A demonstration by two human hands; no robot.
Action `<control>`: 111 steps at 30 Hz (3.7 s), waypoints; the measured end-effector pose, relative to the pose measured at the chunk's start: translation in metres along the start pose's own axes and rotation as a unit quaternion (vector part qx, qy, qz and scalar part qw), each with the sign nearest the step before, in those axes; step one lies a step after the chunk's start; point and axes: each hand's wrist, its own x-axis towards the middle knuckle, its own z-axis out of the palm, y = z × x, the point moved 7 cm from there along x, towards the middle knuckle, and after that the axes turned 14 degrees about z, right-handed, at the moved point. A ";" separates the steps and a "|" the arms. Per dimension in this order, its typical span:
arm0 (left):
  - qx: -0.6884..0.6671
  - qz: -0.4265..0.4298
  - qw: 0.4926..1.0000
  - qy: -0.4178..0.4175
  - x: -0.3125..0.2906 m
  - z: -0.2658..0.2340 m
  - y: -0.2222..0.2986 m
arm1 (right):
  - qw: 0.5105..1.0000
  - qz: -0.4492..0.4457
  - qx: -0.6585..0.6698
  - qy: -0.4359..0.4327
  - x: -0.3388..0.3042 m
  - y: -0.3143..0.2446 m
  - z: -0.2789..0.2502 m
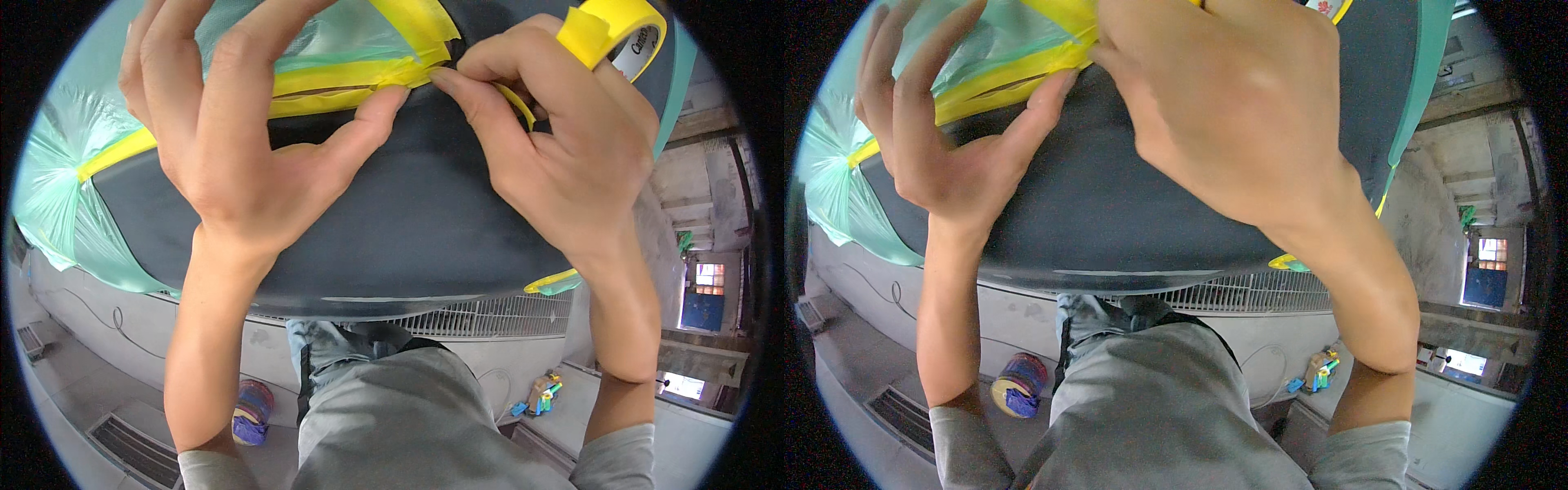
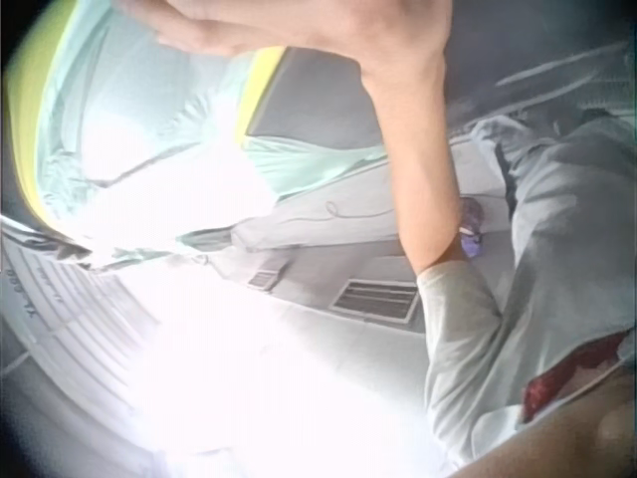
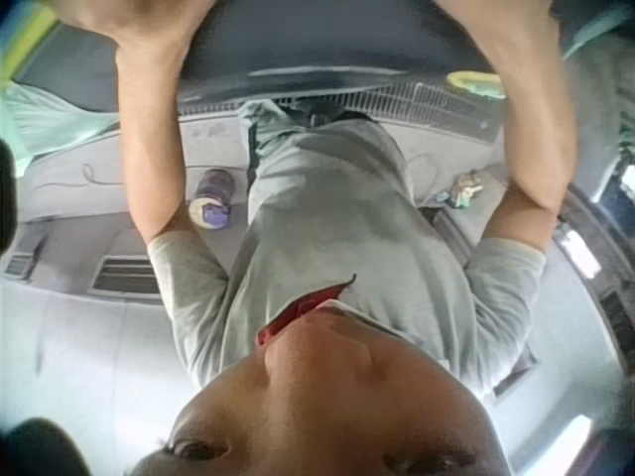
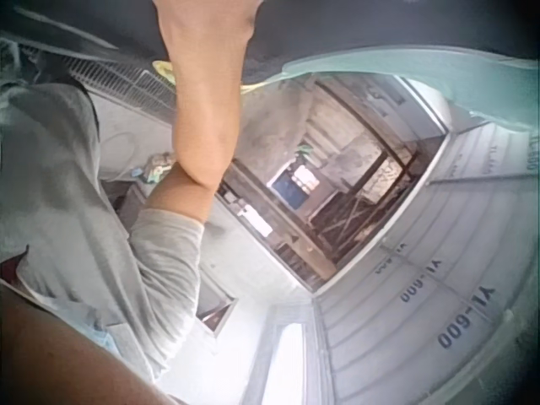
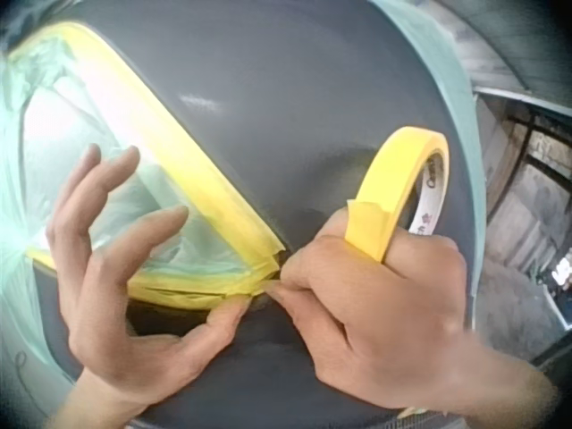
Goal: The person applies yellow masking tape along the edges of a green plastic sheet covering a car hood. They smooth the tape and plastic to secure the mask, then retrieve a spray bottle and apply a liquid to the taped area.
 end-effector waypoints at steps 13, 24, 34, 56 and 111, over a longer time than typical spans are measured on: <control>-0.006 -0.008 0.999 -0.048 0.002 -0.006 -0.001 | 0.998 0.000 -0.043 -0.034 0.009 -0.007 0.006; -0.004 -0.075 0.997 0.004 0.011 0.007 0.000 | 0.997 0.029 -0.065 -0.027 0.010 -0.001 -0.002; 0.024 -0.043 0.995 0.088 0.011 0.011 -0.002 | 0.998 -0.032 -0.048 -0.013 0.015 -0.005 -0.006; -0.278 -0.280 0.917 -0.061 0.057 -0.020 0.070 | 0.998 0.002 -0.022 -0.054 0.062 0.000 -0.033; -0.248 -0.297 0.914 -0.124 0.057 -0.011 0.084 | 0.997 -0.071 -0.034 -0.016 0.039 -0.001 -0.035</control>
